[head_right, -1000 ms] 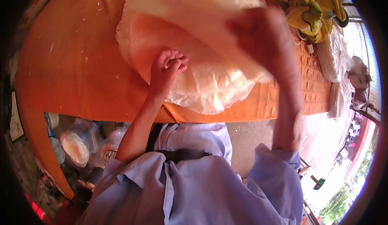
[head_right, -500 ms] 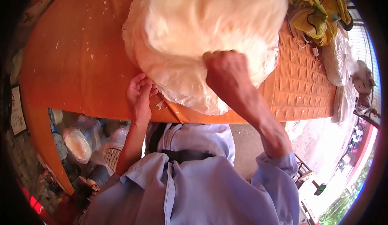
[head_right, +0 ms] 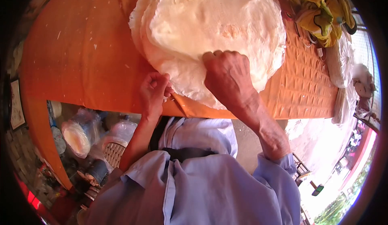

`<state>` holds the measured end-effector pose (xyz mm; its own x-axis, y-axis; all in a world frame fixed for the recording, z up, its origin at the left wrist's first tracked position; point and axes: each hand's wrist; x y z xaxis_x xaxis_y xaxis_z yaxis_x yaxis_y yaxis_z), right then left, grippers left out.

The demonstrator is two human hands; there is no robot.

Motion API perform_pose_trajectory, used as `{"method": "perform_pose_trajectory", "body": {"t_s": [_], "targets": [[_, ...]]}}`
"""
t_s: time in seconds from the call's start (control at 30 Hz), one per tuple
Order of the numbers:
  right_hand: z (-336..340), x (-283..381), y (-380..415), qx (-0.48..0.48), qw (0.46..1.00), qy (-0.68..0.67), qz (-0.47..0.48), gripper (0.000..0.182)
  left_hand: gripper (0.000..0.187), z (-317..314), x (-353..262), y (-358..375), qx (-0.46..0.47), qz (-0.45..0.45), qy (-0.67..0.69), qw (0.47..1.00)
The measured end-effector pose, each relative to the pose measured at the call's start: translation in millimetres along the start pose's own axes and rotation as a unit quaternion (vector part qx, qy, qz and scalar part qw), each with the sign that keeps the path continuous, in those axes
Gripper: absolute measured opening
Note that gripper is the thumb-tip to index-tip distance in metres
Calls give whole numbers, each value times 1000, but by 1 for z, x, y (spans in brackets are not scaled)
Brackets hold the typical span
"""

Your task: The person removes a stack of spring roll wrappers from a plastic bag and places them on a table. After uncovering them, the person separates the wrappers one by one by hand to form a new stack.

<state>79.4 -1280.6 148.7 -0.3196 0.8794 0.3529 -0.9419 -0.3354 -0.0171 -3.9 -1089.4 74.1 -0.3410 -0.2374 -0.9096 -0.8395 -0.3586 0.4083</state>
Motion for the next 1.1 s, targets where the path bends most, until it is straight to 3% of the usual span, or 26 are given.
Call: {"method": "perform_pose_trajectory", "body": {"t_s": [0.07, 0.17, 0.27, 0.4, 0.43, 0.5, 0.6, 0.67, 0.73, 0.77, 0.8, 0.87, 0.93, 0.97, 1.03, 1.1], "targets": [[-3, 12, -1, -19, 1000, -3, -2, 3, 12, 1, -4, -6, 17, -4, -30, 999], [-34, 17, 14, -5, 999, -34, 6, 3, 10, -3, -7, -1, 81, -49, 56, 994], [-30, 18, 14, 12, 1000, -24, -10, 5, 9, -1, -4, -5, 117, 2, 204, 972], [-25, 37, 6, 35, 998, -55, -2, 12, 4, -8, -14, -7, 176, -18, 293, 939], [-26, 39, 14, 6, 994, -113, 2, 21, 4, -9, -17, -8, 178, -13, 289, 940], [-33, 33, 23, -110, 986, -117, 47, 20, 5, -7, -20, -8, 177, 2, 284, 942], [-56, 12, 27, -140, 988, -62, 29, 12, 11, -7, -5, -11, 220, -39, 272, 936], [-45, 9, 23, -33, 998, -37, -34, 12, 11, -10, -19, -6, 202, -31, 226, 953], [-2, 3, 4, -3, 996, 80, -36, 6, 13, 1, -15, -5, 184, -30, 146, 972], [27, -6, -6, -90, 991, 100, 3, 5, 18, 10, -9, -4, 171, -35, 102, 979], [66, 1, -15, -111, 985, 131, -24, 8, 20, 17, -7, -3, 149, -34, 72, 986], [132, 29, -9, -131, 983, 57, -116, 12, 24, 28, -4, -3, 101, -33, 11, 994], [142, 39, 3, -227, 966, 121, -21, 14, 24, 30, -2, -5, 90, -15, 36, 995], [134, 35, 9, -216, 967, 138, 9, 17, 24, 29, -3, -6, 90, -9, 44, 995], [94, 29, 7, -129, 987, 89, -23, 22, 24, 25, -2, -9, 98, -12, 45, 994], [25, 0, -3, -30, 998, 44, -26, 14, 25, 22, 3, -10, 119, -20, 24, 992]]}}
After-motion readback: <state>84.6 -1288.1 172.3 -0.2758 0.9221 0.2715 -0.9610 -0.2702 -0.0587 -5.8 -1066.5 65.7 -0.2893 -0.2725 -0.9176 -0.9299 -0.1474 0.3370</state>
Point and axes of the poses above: each hand's wrist, its own y-axis away from the middle knuckle, its own z-axis out of the back of the hand, x = y × z, and after that the axes turned 11 degrees about -z, right-handed
